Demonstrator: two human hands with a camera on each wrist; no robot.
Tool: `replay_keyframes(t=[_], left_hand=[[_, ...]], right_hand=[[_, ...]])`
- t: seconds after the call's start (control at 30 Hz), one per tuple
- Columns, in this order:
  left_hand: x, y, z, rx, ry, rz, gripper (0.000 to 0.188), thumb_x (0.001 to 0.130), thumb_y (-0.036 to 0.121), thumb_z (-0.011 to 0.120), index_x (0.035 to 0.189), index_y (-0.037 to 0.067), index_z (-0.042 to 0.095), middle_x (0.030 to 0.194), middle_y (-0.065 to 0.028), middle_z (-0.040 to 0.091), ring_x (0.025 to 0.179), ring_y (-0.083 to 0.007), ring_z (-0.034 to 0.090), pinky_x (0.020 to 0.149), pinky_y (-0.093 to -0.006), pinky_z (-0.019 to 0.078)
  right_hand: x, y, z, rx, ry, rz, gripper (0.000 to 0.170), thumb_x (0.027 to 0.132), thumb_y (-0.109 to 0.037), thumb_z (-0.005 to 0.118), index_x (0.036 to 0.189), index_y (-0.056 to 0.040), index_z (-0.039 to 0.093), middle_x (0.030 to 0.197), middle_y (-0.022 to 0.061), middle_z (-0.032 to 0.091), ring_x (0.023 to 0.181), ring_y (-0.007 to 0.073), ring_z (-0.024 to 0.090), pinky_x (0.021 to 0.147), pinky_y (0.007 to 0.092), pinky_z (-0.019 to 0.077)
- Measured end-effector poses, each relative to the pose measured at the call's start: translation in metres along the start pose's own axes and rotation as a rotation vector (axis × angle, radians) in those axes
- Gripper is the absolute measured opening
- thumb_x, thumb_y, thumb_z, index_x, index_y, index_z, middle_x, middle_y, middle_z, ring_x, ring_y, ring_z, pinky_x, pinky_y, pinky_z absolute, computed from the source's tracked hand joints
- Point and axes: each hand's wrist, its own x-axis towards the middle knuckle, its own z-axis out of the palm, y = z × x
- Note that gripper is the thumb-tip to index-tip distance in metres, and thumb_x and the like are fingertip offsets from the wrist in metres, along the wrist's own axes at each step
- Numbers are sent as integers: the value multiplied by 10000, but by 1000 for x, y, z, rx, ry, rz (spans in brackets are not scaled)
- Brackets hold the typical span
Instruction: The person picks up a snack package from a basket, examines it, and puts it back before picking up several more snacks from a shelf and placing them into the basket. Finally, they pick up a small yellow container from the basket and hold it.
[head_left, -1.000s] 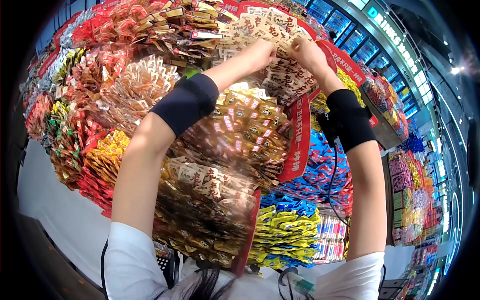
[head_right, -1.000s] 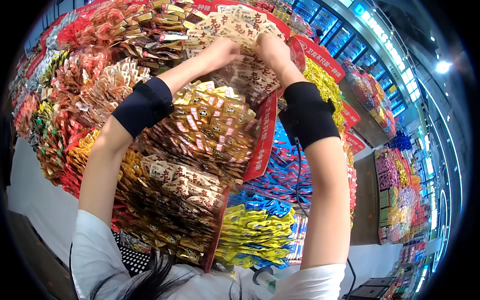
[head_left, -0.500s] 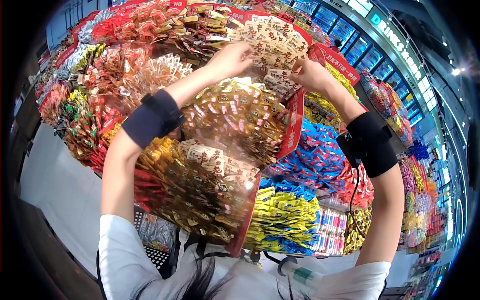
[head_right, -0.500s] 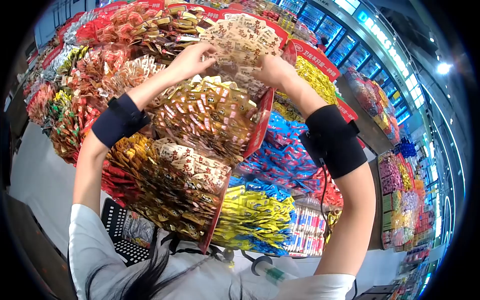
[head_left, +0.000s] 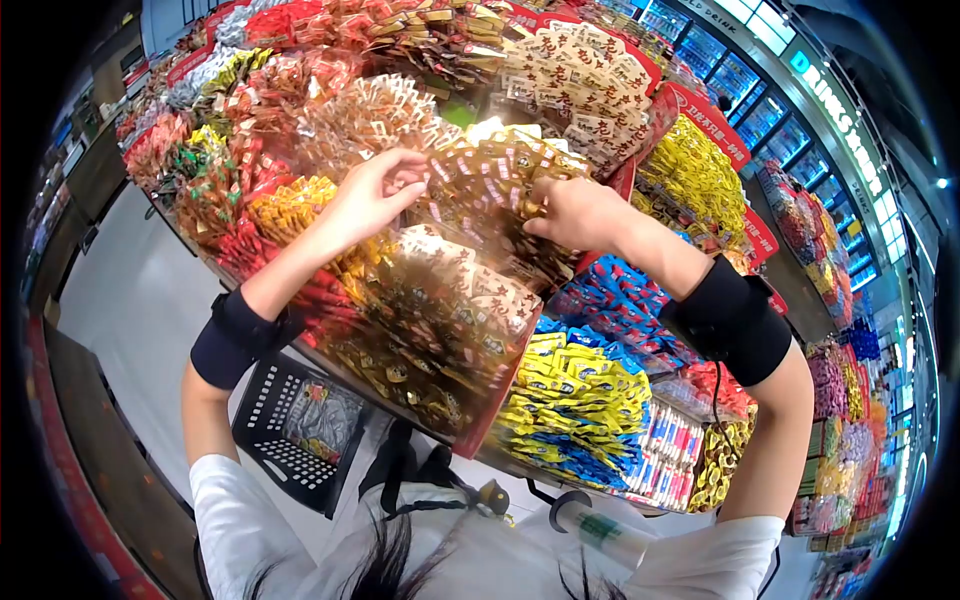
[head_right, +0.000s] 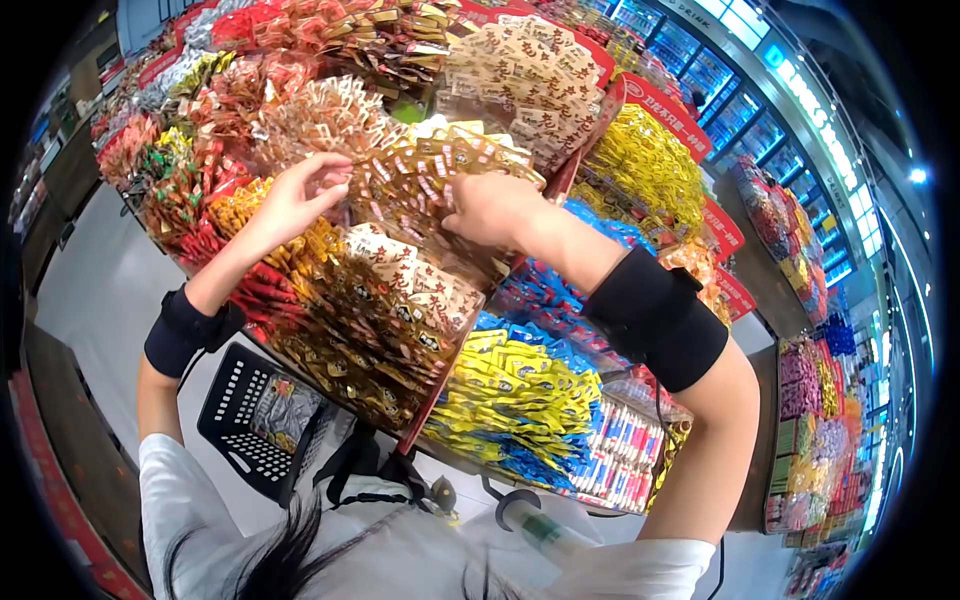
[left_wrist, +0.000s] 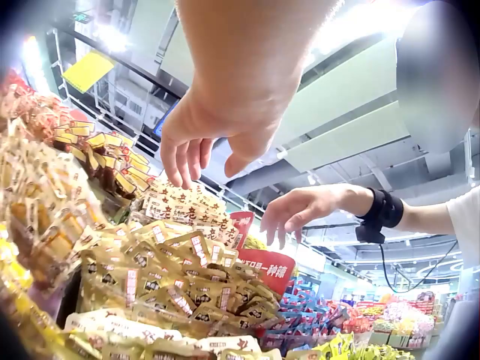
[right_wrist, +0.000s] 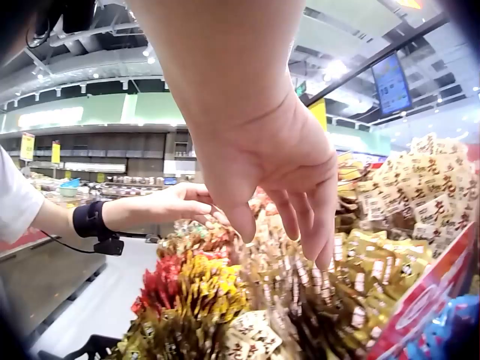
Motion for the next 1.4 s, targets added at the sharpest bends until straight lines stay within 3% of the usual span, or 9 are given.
replay_keyframes(t=[0.17, 0.47, 0.77, 1.03, 1.17, 1.2, 1.3, 1.33, 1.4], left_hand=[[-66, 6, -20, 52, -9, -178, 319, 830, 96, 546, 1134, 32, 476, 1099, -57, 546, 973, -120, 517, 804, -264, 435], [-151, 31, -68, 70, 61, -125, 310, 825, 86, 552, 1122, 18, 493, 1073, -76, 566, 960, -138, 535, 796, -269, 445], [-305, 7, -109, -162, 79, -243, 312, 830, 49, 542, 1134, 21, 479, 1078, -72, 557, 951, -117, 528, 754, -229, 433], [-424, 7, -104, -222, 14, -293, 298, 799, 53, 575, 1082, 9, 495, 983, -91, 591, 891, -154, 579, 734, -248, 473], [-460, 11, -104, -239, 39, -327, 300, 802, 44, 568, 1090, 15, 492, 1001, -92, 587, 906, -149, 572, 752, -246, 466], [-469, 10, -103, -244, 56, -356, 300, 804, 44, 566, 1093, 18, 493, 1007, -91, 585, 909, -148, 571, 759, -246, 464], [-503, 0, -98, -292, 107, -420, 296, 813, 49, 557, 1100, 21, 494, 1024, -88, 580, 921, -142, 564, 791, -253, 450], [-516, -6, -97, -283, 122, -419, 293, 815, 50, 556, 1099, 20, 494, 1024, -87, 580, 920, -141, 563, 796, -253, 447], [-538, -13, -94, -304, 173, -426, 285, 819, 51, 554, 1094, 11, 493, 1022, -90, 579, 916, -138, 560, 810, -250, 436]], right_hand=[[3, -42, 17, -30, -66, -87, 430, 785, -391, 564, 1066, -70, 520, 897, 178, 607, 885, 318, 578, 769, 415, 452], [-5, -108, -7, -77, -28, -96, 445, 784, -397, 569, 1048, -40, 536, 917, 165, 608, 900, 304, 576, 774, 397, 455], [-55, -245, 16, 13, -51, -110, 428, 771, -360, 572, 1000, 1, 573, 992, 194, 591, 928, 327, 568, 790, 398, 454], [-138, -336, 92, 153, 46, -189, 354, 762, -305, 572, 958, -15, 526, 878, 186, 606, 843, 334, 586, 711, 421, 474], [-178, -352, 148, 420, 143, -184, 341, 793, -297, 563, 1028, -54, 522, 887, 148, 609, 817, 326, 581, 704, 405, 462], [-186, -355, 165, 554, 227, -190, 316, 790, -244, 584, 1019, -34, 529, 867, 134, 610, 776, 278, 594, 684, 363, 468], [-215, -365, 213, 865, 340, -69, 276, 788, -179, 597, 1002, -15, 536, 844, 107, 611, 726, 200, 590, 660, 311, 465], [-225, -367, 233, 960, 293, 5, 307, 775, -239, 584, 1002, -35, 552, 937, 144, 613, 866, 286, 592, 747, 347, 464], [-249, -376, 266, 1060, 298, 99, 281, 781, -209, 587, 993, -27, 553, 896, 140, 622, 836, 268, 605, 731, 331, 468]])
